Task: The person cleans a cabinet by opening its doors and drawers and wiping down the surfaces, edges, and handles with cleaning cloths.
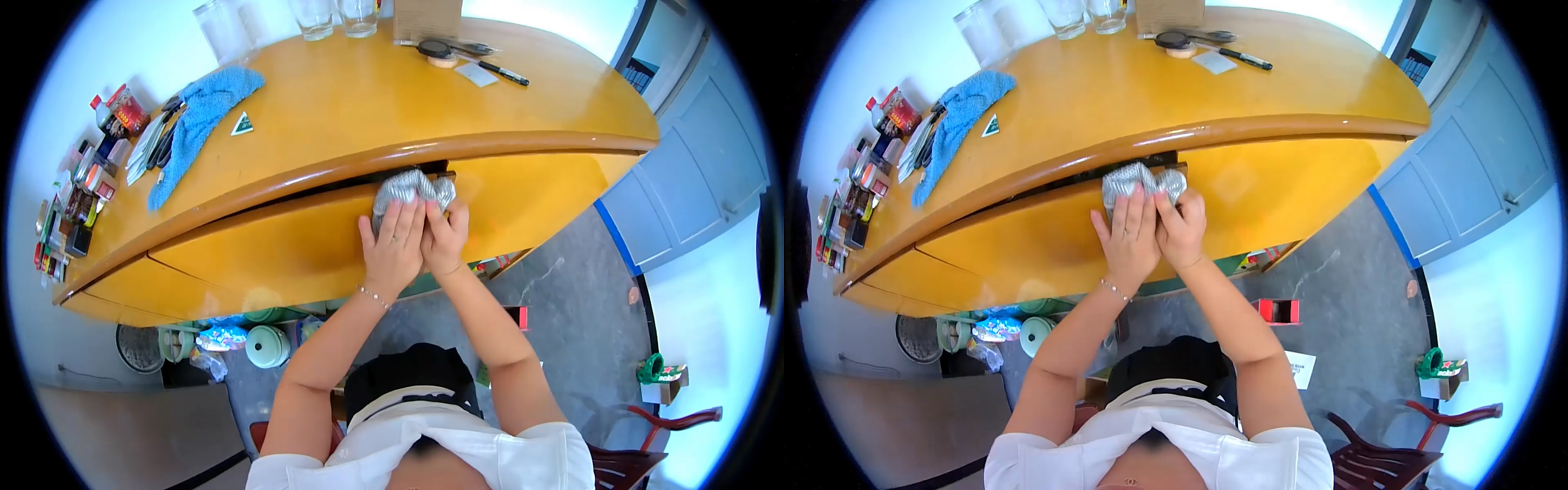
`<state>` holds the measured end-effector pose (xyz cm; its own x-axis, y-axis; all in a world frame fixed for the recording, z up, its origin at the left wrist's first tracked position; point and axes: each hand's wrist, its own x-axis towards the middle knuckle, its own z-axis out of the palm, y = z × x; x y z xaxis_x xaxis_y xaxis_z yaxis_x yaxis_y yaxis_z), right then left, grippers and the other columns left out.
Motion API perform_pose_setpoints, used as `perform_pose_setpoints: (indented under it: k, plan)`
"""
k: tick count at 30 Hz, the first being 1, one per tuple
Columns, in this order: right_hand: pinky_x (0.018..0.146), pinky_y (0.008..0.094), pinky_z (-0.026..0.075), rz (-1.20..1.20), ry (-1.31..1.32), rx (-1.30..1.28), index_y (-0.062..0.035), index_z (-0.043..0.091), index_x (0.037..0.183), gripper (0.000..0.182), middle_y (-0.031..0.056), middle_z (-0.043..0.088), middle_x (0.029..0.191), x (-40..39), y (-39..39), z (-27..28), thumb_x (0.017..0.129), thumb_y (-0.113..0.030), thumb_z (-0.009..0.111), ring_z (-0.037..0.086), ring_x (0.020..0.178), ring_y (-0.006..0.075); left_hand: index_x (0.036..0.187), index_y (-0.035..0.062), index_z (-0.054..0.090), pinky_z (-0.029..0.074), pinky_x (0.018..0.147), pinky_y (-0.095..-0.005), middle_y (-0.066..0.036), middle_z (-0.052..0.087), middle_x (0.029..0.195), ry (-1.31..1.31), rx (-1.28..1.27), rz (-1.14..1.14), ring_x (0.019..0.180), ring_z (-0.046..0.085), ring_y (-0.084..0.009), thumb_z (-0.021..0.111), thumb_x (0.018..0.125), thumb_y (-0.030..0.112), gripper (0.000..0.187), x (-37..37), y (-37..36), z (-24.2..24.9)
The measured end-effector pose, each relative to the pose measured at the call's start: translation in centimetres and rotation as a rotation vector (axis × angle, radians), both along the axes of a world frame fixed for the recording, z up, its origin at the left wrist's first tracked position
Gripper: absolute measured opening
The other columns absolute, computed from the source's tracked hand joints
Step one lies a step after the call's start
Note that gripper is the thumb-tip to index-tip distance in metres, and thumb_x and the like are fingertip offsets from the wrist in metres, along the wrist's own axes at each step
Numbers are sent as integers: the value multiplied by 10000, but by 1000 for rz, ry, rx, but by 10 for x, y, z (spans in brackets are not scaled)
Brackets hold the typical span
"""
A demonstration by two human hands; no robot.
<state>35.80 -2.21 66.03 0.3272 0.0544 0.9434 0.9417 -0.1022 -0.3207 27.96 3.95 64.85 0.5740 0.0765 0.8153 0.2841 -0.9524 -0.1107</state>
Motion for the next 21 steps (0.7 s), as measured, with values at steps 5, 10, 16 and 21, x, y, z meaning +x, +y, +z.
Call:
perform_pose_setpoints:
  k: [5,10,16,21]
  plan:
    - [580,334,412,49,-49,-79,-39,603,864,186,107,517,802,-3,-6,-53,682,0,619,488,692,281,1142,91,521,16,1010,-548,-39,390,1303,57,-106,4,1263,255,-220,444,807,214,365,-9,-6,-54]
    - [574,341,413,61,-29,-24,-38,601,865,185,111,518,781,1,-6,-30,685,1,615,488,691,280,1139,74,521,16,1008,-551,-46,411,1282,24,-27,39,1227,303,-226,439,809,223,371,-4,-9,-20]
    - [560,336,408,62,-9,-73,-35,605,860,191,112,509,760,1,-8,-34,673,1,615,483,671,274,1144,78,520,12,1012,-544,-45,395,1300,68,-70,45,1229,299,-228,435,811,227,375,-4,-11,-26]
    - [535,329,401,74,-19,-55,-38,610,861,190,106,491,730,0,-11,-48,674,-1,611,475,651,273,1158,87,516,22,1013,-541,-51,375,1315,40,-35,60,1230,299,-230,432,814,220,379,-6,-13,-43]
